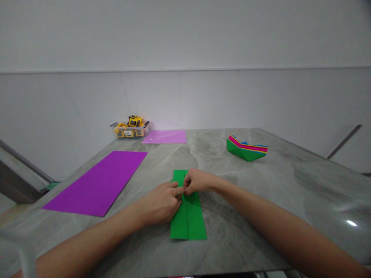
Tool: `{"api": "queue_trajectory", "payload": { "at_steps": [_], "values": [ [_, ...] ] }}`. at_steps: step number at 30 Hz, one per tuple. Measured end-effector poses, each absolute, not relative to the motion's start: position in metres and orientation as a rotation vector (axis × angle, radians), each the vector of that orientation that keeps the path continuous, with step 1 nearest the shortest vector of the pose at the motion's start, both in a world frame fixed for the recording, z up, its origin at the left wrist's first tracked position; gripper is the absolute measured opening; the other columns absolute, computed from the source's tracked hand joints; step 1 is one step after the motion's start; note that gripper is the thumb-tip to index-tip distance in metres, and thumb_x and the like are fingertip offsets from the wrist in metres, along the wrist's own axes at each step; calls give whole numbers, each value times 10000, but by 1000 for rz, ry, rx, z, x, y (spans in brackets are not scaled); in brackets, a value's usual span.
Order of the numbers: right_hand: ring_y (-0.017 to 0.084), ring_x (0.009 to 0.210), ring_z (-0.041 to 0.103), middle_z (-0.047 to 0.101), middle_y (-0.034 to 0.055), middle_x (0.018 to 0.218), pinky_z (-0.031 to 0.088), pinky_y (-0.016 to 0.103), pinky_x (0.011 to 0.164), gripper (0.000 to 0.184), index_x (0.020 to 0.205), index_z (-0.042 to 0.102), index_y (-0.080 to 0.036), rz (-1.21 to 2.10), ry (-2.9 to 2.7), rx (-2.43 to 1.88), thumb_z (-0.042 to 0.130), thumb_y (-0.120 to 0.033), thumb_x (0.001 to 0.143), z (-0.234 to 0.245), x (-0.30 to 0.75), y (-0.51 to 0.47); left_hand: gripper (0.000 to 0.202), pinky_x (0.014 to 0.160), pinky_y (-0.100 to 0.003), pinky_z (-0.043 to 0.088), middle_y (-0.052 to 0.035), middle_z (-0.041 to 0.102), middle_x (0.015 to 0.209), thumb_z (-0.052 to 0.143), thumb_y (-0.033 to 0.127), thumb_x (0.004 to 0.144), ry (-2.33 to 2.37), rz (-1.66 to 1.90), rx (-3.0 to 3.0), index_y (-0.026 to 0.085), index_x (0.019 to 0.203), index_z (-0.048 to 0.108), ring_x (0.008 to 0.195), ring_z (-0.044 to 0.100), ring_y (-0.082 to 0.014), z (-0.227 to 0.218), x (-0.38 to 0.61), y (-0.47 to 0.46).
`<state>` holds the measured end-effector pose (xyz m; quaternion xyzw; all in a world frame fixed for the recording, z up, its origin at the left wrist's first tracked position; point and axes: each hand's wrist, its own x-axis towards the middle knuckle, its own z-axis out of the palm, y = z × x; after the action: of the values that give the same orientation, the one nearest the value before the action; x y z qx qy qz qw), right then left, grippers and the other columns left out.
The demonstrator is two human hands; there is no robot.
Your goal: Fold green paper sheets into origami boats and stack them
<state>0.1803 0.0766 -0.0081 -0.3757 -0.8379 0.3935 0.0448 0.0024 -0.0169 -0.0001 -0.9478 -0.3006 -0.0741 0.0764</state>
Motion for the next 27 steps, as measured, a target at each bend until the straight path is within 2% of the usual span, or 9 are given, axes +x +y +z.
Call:
{"api": "queue_trajectory", "payload": {
  "at_steps": [6, 15, 21, 27],
  "values": [
    [94, 607, 530, 618, -56, 620, 387, 172, 561, 112, 722, 720, -139, 1324, -2631, -986, 674, -143, 620, -9, 187, 74, 256, 752, -369, 467, -73, 636, 874, 532, 261, 930, -975, 86, -2781, 171, 749, 689, 866, 568, -239, 13, 8, -28],
    [92, 589, 513, 593, -62, 591, 359, 176, 527, 96, 703, 722, -149, 1282, -2683, -1052, 691, -165, 614, -2, 183, 63, 236, 804, -431, 477, -87, 653, 991, 551, 345, 920, -1174, 83, -2768, 165, 904, 702, 953, 573, -286, 19, 10, -36],
    [85, 520, 443, 513, -65, 508, 302, 199, 485, 52, 654, 710, -142, 1163, -2697, -1182, 686, -172, 618, 5, 181, 56, 378, 829, -454, 480, -112, 648, 1053, 604, 508, 851, -1229, 57, -2785, 158, 947, 710, 960, 582, -305, 24, 12, -38],
    [94, 560, 485, 553, -65, 539, 326, 199, 509, 54, 635, 714, -161, 1214, -2738, -1166, 725, -211, 617, 7, 182, 55, 449, 832, -450, 474, -115, 647, 1017, 609, 575, 821, -1225, 52, -2777, 160, 953, 717, 952, 583, -311, 23, 13, -36]
  ]
}}
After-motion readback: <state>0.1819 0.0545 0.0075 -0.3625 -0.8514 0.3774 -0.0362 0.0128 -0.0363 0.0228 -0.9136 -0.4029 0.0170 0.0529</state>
